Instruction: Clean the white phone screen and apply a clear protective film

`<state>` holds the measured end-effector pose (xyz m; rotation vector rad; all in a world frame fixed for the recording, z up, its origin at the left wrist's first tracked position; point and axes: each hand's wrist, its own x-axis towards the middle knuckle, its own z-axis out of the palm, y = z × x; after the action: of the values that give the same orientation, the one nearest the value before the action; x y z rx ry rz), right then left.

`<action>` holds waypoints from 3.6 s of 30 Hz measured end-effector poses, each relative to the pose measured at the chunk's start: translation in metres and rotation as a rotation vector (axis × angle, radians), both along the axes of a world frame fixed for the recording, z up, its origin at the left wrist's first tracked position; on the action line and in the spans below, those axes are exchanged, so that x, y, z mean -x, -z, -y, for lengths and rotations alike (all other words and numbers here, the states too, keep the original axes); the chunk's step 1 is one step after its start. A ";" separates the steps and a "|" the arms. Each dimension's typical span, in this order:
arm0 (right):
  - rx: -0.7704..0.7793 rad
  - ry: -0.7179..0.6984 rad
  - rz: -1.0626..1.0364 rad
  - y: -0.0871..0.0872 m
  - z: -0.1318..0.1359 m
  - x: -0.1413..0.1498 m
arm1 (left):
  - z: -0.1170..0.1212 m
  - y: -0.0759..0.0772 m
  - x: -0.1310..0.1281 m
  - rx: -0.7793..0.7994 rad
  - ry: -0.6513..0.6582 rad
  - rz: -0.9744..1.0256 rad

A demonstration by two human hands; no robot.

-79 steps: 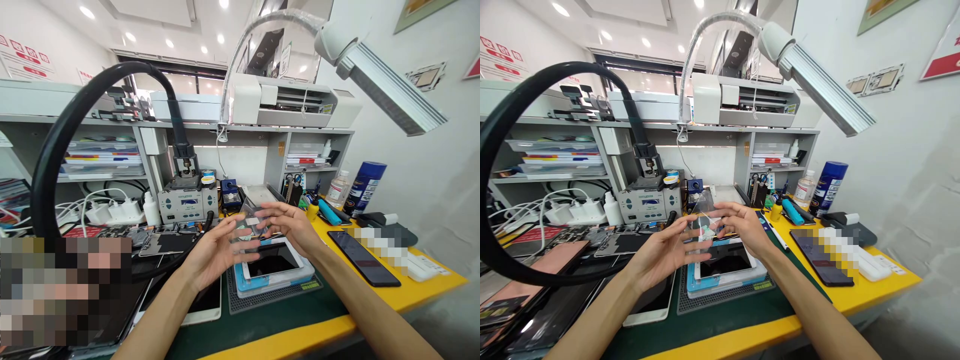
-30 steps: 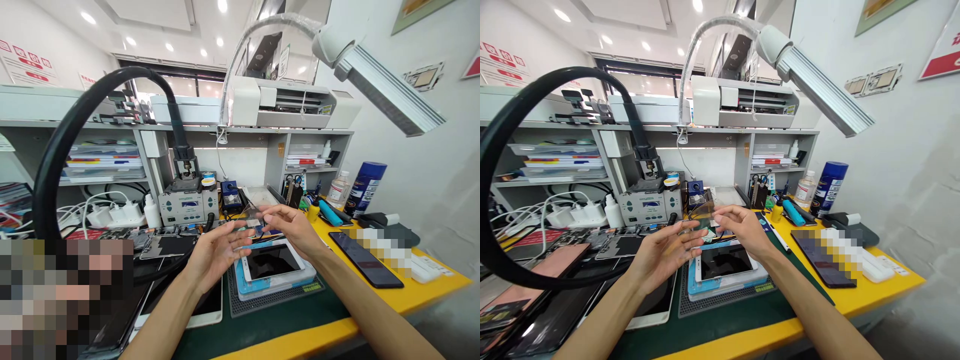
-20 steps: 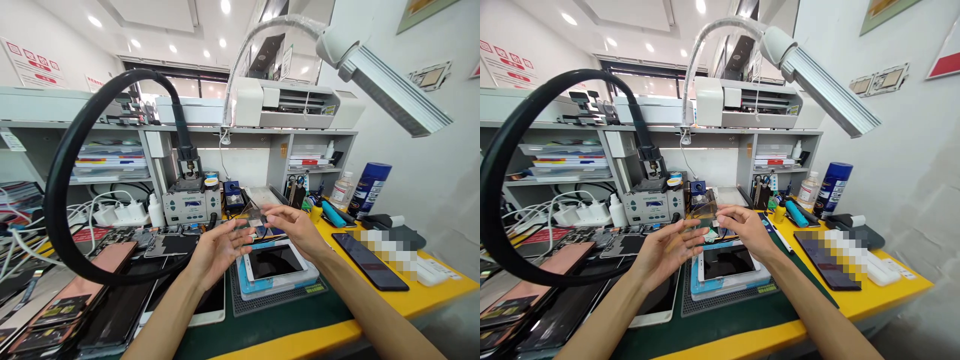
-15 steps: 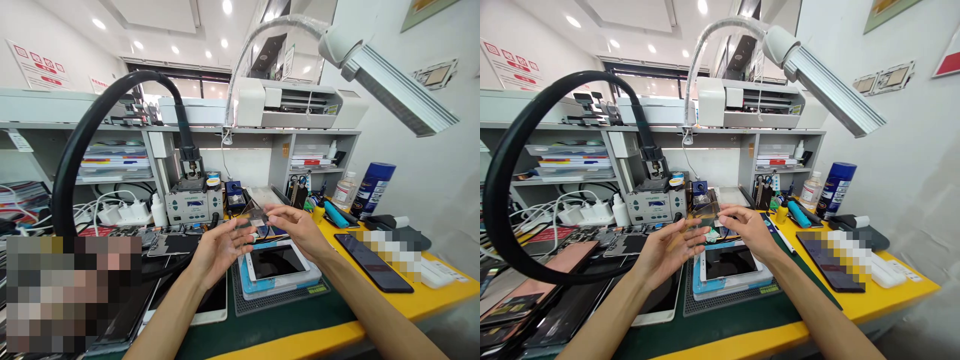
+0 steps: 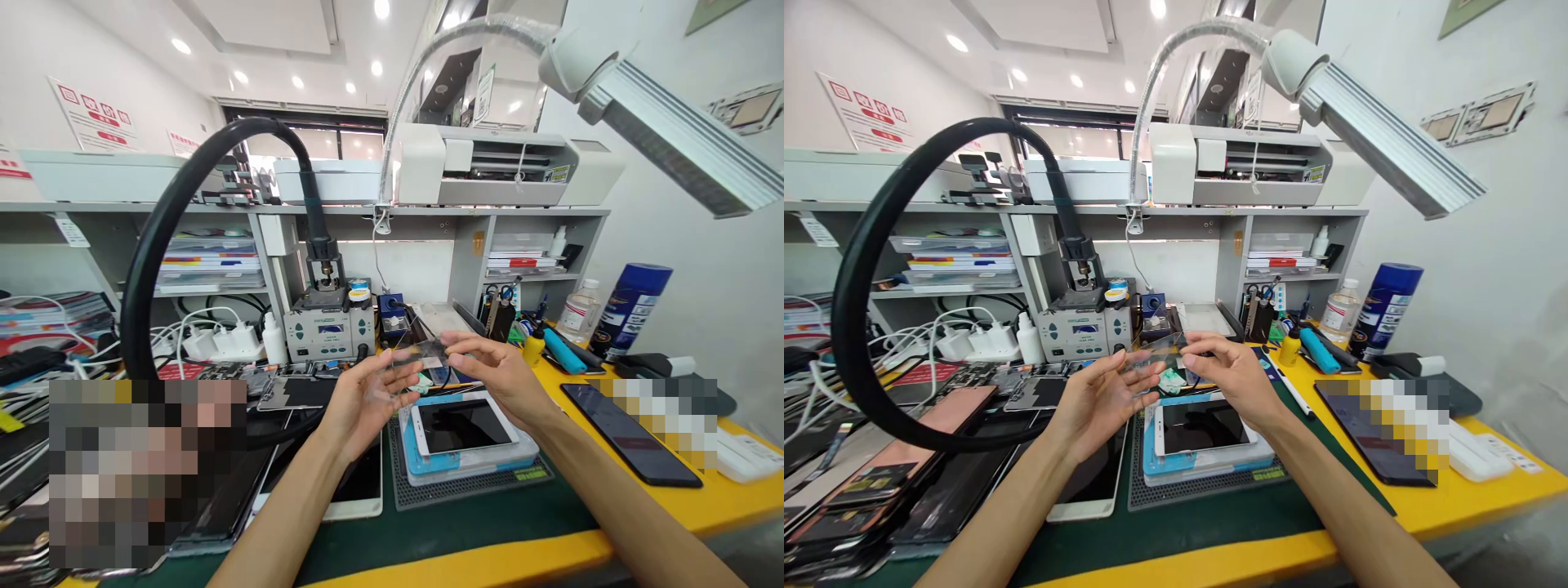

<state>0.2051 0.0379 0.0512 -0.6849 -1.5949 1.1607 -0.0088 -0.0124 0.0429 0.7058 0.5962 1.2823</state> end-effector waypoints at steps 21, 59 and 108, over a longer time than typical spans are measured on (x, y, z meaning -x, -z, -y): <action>-0.137 0.013 0.066 0.001 0.004 0.002 | -0.004 0.001 0.005 0.014 -0.049 0.073; 0.600 -0.116 -0.509 -0.015 -0.025 -0.029 | -0.011 -0.009 0.042 -0.171 -0.510 -0.366; 0.690 0.014 -0.747 -0.004 -0.075 -0.076 | -0.033 -0.057 -0.046 -0.786 -0.628 -1.388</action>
<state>0.2815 0.1129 0.0550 -0.5742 -0.5511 1.7164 0.0376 0.0205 0.0994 2.2558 1.5265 1.4549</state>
